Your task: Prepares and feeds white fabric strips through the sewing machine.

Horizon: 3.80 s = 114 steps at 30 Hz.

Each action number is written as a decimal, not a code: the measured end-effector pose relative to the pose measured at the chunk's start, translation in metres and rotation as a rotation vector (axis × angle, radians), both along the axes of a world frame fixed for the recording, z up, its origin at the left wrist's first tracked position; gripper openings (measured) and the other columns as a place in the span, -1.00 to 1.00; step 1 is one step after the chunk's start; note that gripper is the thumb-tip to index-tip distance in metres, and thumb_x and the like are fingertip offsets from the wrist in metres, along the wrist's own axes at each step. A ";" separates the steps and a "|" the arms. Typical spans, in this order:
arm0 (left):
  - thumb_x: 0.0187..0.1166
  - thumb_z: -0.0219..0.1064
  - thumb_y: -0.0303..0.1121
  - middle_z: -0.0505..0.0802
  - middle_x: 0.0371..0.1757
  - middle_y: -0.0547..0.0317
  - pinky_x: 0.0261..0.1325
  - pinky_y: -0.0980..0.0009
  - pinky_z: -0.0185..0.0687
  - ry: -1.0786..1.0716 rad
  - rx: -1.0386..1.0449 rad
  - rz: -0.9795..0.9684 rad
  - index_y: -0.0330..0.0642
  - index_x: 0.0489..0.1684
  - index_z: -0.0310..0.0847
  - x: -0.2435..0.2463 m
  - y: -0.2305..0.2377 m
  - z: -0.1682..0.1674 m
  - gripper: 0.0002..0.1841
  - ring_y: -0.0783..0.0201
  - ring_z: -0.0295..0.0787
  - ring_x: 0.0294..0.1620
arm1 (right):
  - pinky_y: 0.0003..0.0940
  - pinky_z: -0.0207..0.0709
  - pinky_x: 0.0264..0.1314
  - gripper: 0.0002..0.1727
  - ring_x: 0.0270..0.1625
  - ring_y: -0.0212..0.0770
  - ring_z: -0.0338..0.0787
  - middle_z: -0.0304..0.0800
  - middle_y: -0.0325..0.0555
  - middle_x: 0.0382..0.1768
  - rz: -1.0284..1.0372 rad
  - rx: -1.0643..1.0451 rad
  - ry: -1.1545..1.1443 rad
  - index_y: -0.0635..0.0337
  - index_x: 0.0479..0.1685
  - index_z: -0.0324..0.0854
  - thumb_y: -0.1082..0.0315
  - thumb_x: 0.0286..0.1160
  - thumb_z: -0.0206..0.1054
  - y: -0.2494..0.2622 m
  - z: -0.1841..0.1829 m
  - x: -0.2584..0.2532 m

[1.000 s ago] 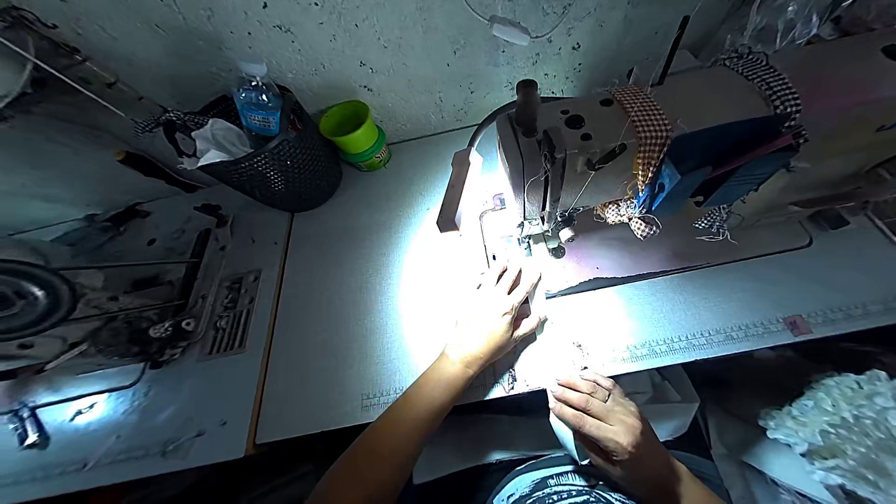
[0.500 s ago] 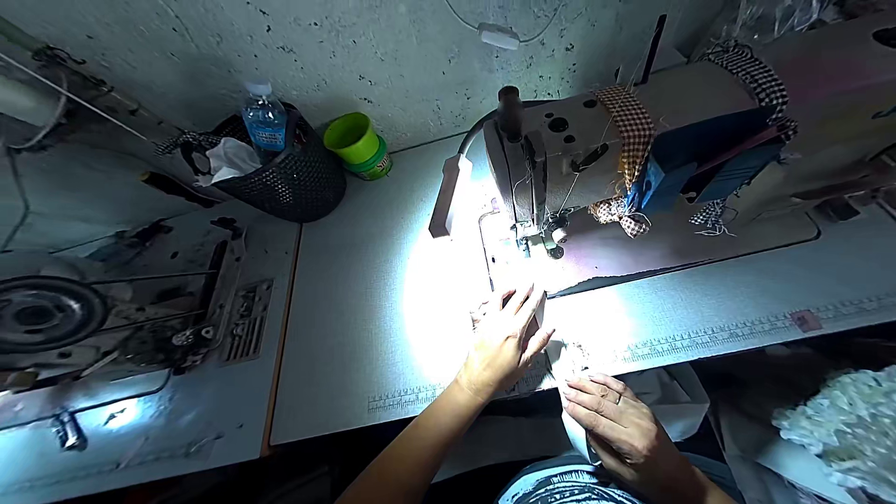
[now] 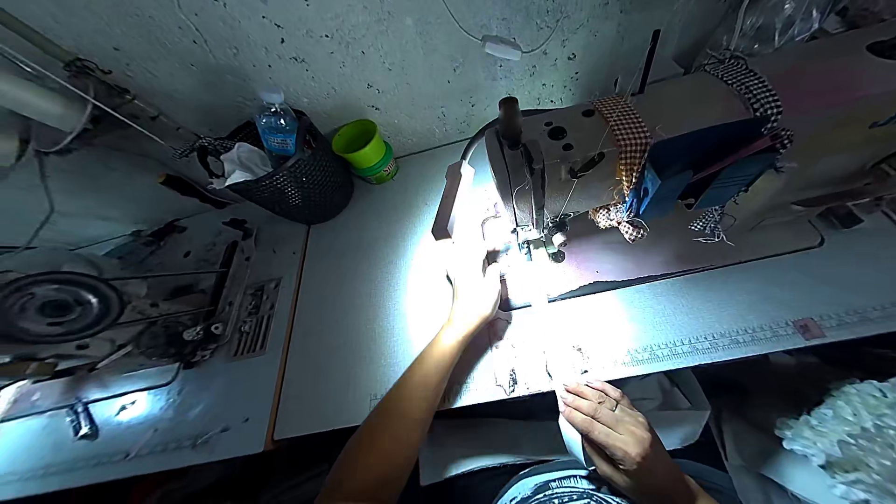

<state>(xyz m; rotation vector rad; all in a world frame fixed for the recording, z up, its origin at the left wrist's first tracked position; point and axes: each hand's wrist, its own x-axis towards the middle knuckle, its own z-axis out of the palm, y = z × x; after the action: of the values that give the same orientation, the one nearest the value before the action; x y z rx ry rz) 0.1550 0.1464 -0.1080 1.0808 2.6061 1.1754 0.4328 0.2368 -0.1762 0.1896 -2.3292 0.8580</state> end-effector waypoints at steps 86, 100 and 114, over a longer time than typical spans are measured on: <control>0.25 0.55 -0.55 0.80 -0.49 0.33 -0.37 0.55 0.70 -0.913 0.353 0.096 -0.38 0.42 0.46 0.150 -0.039 0.008 -0.36 0.51 0.70 -0.56 | -0.56 0.75 0.02 -0.72 -0.11 -0.57 0.83 0.85 -0.40 -0.14 0.004 -0.893 -0.323 0.22 0.22 0.49 0.39 0.61 0.27 -0.030 0.050 0.016; 0.47 0.47 -0.54 0.85 -0.54 0.23 -0.45 0.47 0.76 -0.955 0.360 0.097 -0.28 -0.27 0.71 0.176 -0.053 -0.003 -0.94 0.41 0.77 -0.60 | -0.13 0.57 0.05 -0.55 -0.06 -0.07 0.73 0.71 0.12 -0.31 0.133 -0.527 -0.732 0.36 -0.63 0.66 0.19 0.60 0.34 -0.025 0.061 0.040; 0.62 0.31 -0.05 0.91 -0.40 0.14 -0.17 -0.07 0.74 -0.239 -0.279 -0.038 -0.09 -0.10 0.90 0.151 -0.073 0.036 -0.66 0.09 0.88 -0.32 | 0.06 0.64 0.27 -0.74 0.10 -0.05 0.86 0.90 0.03 -0.07 -0.115 -0.381 -0.681 0.32 -0.08 0.81 0.27 0.58 0.36 0.021 0.075 0.022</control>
<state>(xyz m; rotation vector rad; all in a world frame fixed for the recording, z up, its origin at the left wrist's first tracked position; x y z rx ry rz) 0.3065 0.0738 -0.0715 0.8724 2.4574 0.8413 0.4544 0.2577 -0.1009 -0.4639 -2.6708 1.4512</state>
